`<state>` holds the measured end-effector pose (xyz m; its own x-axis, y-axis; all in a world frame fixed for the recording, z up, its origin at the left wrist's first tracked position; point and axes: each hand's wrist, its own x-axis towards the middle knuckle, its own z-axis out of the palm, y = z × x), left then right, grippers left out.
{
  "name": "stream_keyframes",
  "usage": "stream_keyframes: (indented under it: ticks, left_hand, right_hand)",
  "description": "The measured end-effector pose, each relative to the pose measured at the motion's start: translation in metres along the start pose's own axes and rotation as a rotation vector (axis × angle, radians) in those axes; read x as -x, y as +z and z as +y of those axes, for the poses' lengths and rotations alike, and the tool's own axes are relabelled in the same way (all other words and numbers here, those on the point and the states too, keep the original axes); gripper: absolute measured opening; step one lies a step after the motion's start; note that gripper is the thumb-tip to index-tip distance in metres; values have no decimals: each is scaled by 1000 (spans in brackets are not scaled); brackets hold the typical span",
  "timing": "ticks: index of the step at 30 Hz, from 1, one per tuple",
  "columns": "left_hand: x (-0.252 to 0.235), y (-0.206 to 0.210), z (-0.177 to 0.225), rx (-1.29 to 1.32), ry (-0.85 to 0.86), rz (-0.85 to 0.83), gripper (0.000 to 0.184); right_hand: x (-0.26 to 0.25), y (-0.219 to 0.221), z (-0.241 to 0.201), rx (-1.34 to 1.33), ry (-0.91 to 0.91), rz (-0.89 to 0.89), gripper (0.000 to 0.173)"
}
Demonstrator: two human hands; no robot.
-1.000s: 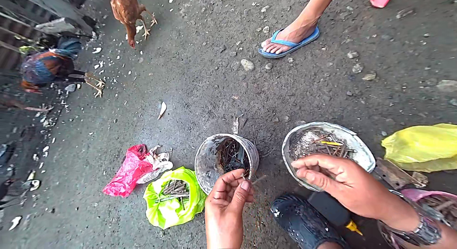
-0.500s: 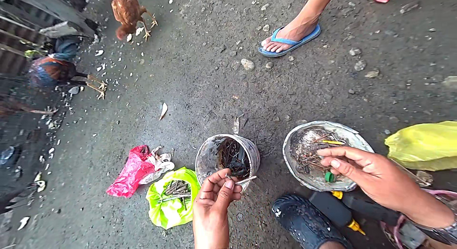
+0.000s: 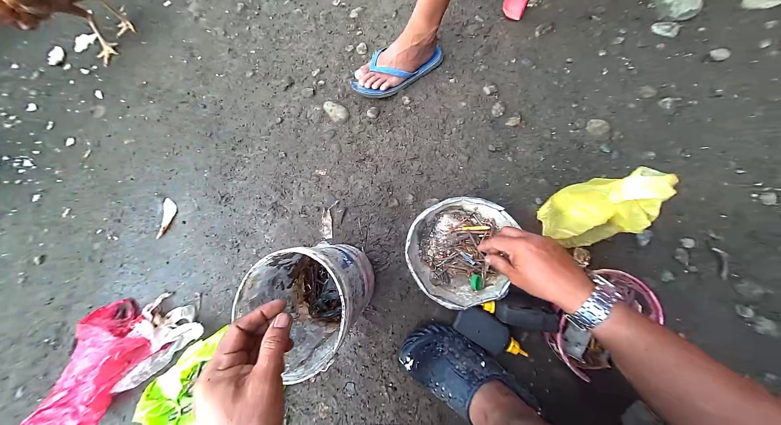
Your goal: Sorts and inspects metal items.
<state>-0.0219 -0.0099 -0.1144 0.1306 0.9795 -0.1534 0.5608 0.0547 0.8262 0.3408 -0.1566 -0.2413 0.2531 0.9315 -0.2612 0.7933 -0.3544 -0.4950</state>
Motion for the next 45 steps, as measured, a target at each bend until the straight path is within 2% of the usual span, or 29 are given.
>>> stream_keyframes:
  ticks: [5, 7, 10, 14, 16, 19, 21, 24, 29, 32, 35, 37, 39, 43, 45]
  left_hand:
    - [30, 48, 22, 100, 93, -149, 17]
    - [37, 68, 19, 43, 105, -182, 16]
    - [34, 100, 2, -151, 180, -174, 16]
    - [19, 150, -6, -473, 259, -211, 14]
    - [11, 176, -5, -584, 266, -320, 18]
    - [-2, 210, 2, -835, 227, -581, 29]
    - [-8, 229, 1, -982, 201, -728, 28]
    - [-15, 244, -8, -1067, 245, -704, 24]
    - [-17, 244, -22, -1103, 425, -597, 18]
    - [-13, 244, -41, -1060, 596, -401, 12]
    - [-11, 239, -47, -877, 623, -313, 14]
    - [-5, 227, -39, -631, 490, -322, 15]
    - [2, 215, -30, -347, 275, -345, 13]
    - [17, 209, -17, 311, -99, -357, 14]
    - [23, 210, -9, 505, -234, -344, 14]
  right_hand:
    - [-21, 39, -27, 134, -4, -252, 42]
    - [-29, 55, -32, 203, -2, -263, 39]
    - [-35, 62, -33, 232, -9, -205, 26]
    - [-35, 65, -22, 231, -48, -29, 13]
    - [-33, 61, -17, 190, -20, 37, 11]
    - [-29, 47, -10, 119, 79, 85, 12]
    - [-22, 36, -3, 30, 162, 116, 12]
    - [-11, 21, 9, -111, 248, 153, 12]
    - [4, 6, 10, -405, 230, 217, 10]
    - [3, 9, 5, -686, 260, 193, 7]
    - [4, 17, -3, -910, 301, 153, 13]
    - [5, 16, -8, -1072, 333, 114, 18]
    - [5, 16, -10, -1205, 351, 91, 20]
    - [6, 16, -11, -1267, 367, 69, 17]
    - [8, 14, -12, -1276, 352, 42, 16]
